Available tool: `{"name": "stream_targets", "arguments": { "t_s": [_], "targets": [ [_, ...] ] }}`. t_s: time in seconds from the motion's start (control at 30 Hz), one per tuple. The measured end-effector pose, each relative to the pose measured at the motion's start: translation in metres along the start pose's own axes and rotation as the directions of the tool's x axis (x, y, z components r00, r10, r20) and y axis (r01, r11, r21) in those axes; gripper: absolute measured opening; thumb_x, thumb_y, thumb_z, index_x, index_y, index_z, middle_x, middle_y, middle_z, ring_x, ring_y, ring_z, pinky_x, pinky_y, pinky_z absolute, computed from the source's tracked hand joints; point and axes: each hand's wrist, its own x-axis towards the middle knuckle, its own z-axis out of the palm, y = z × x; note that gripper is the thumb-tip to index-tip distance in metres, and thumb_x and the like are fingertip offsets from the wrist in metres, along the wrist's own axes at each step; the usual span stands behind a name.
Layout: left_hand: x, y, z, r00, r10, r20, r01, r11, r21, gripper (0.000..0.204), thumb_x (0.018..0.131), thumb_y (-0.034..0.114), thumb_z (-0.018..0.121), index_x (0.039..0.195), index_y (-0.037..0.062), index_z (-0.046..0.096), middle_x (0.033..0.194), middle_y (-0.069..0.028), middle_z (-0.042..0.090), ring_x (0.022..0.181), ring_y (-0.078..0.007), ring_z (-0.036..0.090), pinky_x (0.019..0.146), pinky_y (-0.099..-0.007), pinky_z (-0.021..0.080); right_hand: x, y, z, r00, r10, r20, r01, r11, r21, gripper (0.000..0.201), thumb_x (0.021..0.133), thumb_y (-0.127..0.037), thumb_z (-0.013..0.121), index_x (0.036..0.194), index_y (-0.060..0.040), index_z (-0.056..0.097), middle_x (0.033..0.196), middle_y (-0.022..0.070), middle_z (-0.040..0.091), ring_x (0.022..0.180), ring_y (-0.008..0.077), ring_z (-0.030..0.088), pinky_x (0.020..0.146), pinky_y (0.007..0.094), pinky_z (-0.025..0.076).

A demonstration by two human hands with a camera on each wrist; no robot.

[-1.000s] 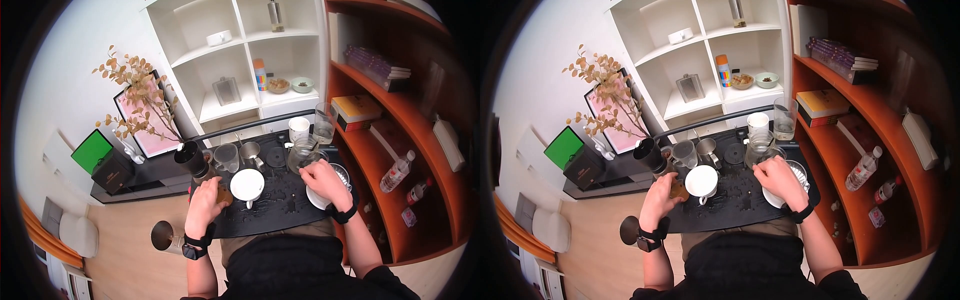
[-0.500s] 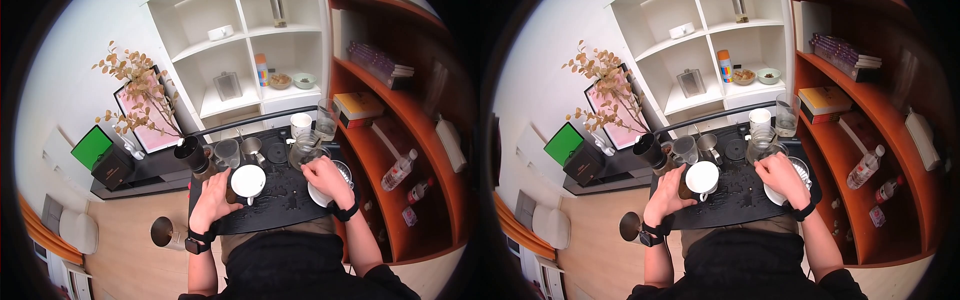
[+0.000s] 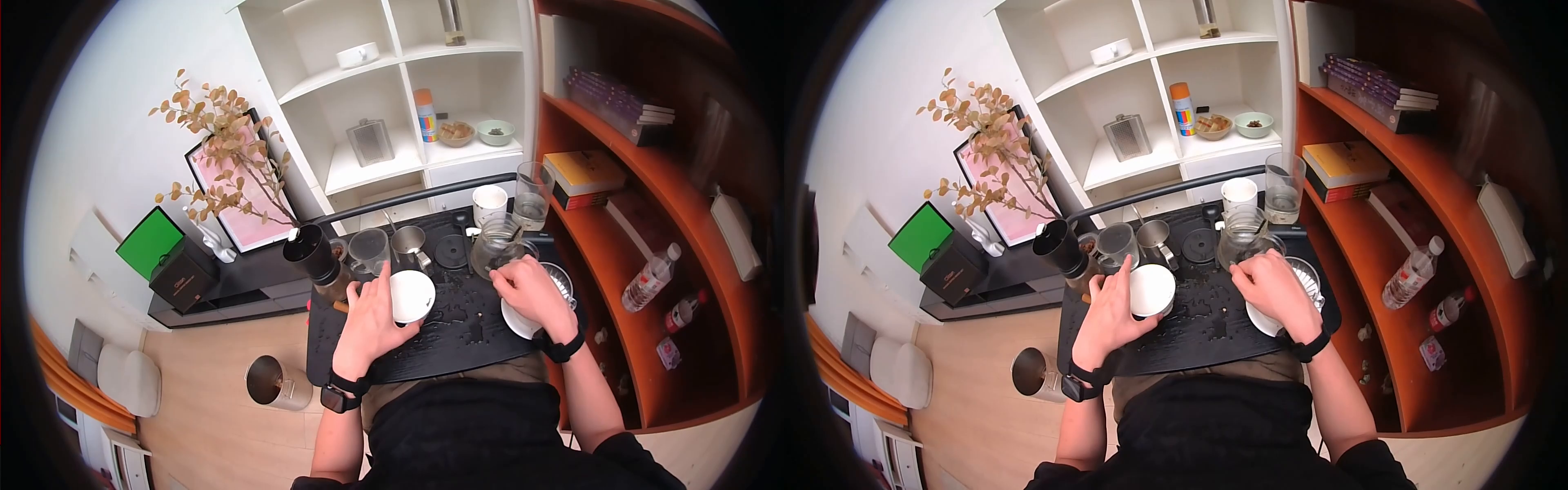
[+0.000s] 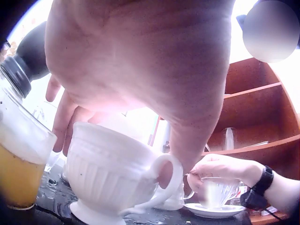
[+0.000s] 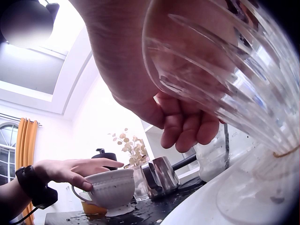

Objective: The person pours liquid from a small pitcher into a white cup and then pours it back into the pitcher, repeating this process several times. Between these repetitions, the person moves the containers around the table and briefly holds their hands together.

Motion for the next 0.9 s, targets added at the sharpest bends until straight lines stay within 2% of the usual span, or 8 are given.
{"name": "stream_targets", "arguments": {
  "t_s": [0.07,0.13,0.27,0.33,0.57,0.77,0.83,0.9],
  "targets": [
    [0.0,0.005,0.002,1.0,-0.005,0.004,0.005,1.0,0.001,0.125,0.079,0.043,0.098,0.174,-0.0113,0.038,0.141,-0.029,0.073,0.137,-0.0438,0.068,0.128,-0.0614,0.035,0.0,0.001,0.0,1.0,0.014,0.01,-0.014,1.0,0.004,0.041,0.109,-0.02,0.068,0.081,0.0083,0.074,0.074,0.0305,0.067,0.076,0.0512,0.068,0.091,0.0533,0.056],
    [0.001,0.008,0.006,0.997,0.065,-0.041,-0.064,0.998,0.013,0.124,0.081,0.046,0.097,0.172,-0.0149,0.039,0.132,-0.0262,0.073,0.131,-0.041,0.069,0.127,-0.0645,0.036,0.0,-0.002,-0.001,1.0,0.01,0.002,-0.01,1.0,0.0,0.041,0.109,-0.02,0.068,0.081,0.0082,0.074,0.074,0.0305,0.067,0.075,0.0511,0.068,0.091,0.0534,0.056],
    [0.005,0.019,0.012,0.997,0.073,-0.038,-0.073,0.997,0.007,0.125,0.081,0.046,0.098,0.172,-0.0156,0.038,0.131,-0.0262,0.073,0.13,-0.0407,0.069,0.126,-0.0646,0.037,-0.001,0.001,0.0,1.0,-0.006,-0.007,0.005,1.0,-0.008,0.041,0.11,-0.021,0.068,0.08,0.008,0.075,0.074,0.0301,0.067,0.076,0.0511,0.068,0.092,0.0532,0.056],
    [0.007,0.025,0.013,0.998,0.06,-0.024,-0.061,0.998,-0.026,0.125,0.081,0.047,0.099,0.172,-0.0136,0.039,0.138,-0.0285,0.074,0.135,-0.0413,0.07,0.128,-0.0617,0.036,-0.001,0.002,0.001,1.0,-0.004,-0.004,0.004,1.0,-0.014,0.042,0.11,-0.021,0.068,0.081,0.0079,0.075,0.075,0.0299,0.068,0.076,0.051,0.068,0.093,0.0529,0.056],
    [0.015,0.038,0.022,0.997,0.071,-0.025,-0.072,0.996,-0.054,0.124,0.082,0.048,0.098,0.171,-0.0147,0.039,0.137,-0.0282,0.074,0.134,-0.04,0.07,0.127,-0.0598,0.037,-0.002,0.005,0.003,1.0,0.004,-0.006,-0.004,1.0,-0.009,0.041,0.11,-0.021,0.069,0.082,0.0074,0.076,0.076,0.0292,0.07,0.078,0.0508,0.068,0.096,0.052,0.055],
    [0.009,0.039,0.013,0.994,0.081,-0.069,-0.086,0.993,-0.079,0.125,0.085,0.06,0.098,0.169,-0.0131,0.044,0.148,-0.0294,0.07,0.142,-0.0426,0.065,0.127,-0.058,0.038,-0.001,0.004,0.001,1.0,0.015,0.01,-0.015,1.0,-0.006,0.04,0.11,-0.021,0.069,0.082,0.0075,0.075,0.077,0.0292,0.07,0.079,0.0513,0.068,0.095,0.0524,0.055],
    [0.001,0.029,0.007,0.986,0.09,-0.14,-0.098,0.994,-0.051,0.119,0.087,0.064,0.096,0.169,-0.009,0.049,0.157,-0.0272,0.066,0.146,-0.0441,0.061,0.127,-0.0558,0.04,-0.001,0.004,0.001,1.0,0.006,0.001,-0.006,1.0,-0.011,0.041,0.11,-0.021,0.069,0.081,0.0075,0.075,0.077,0.0292,0.07,0.079,0.0514,0.067,0.094,0.0526,0.055],
    [-0.012,0.016,-0.007,0.99,0.048,-0.136,-0.054,0.998,-0.044,0.096,0.101,0.057,0.085,0.168,-0.0025,0.053,0.162,-0.0241,0.063,0.149,-0.0443,0.058,0.127,-0.0531,0.042,-0.001,0.005,0.002,1.0,0.002,-0.011,-0.002,1.0,-0.013,0.041,0.11,-0.022,0.069,0.081,0.0074,0.075,0.077,0.0291,0.07,0.08,0.0514,0.067,0.094,0.0527,0.055]
  ]
}}
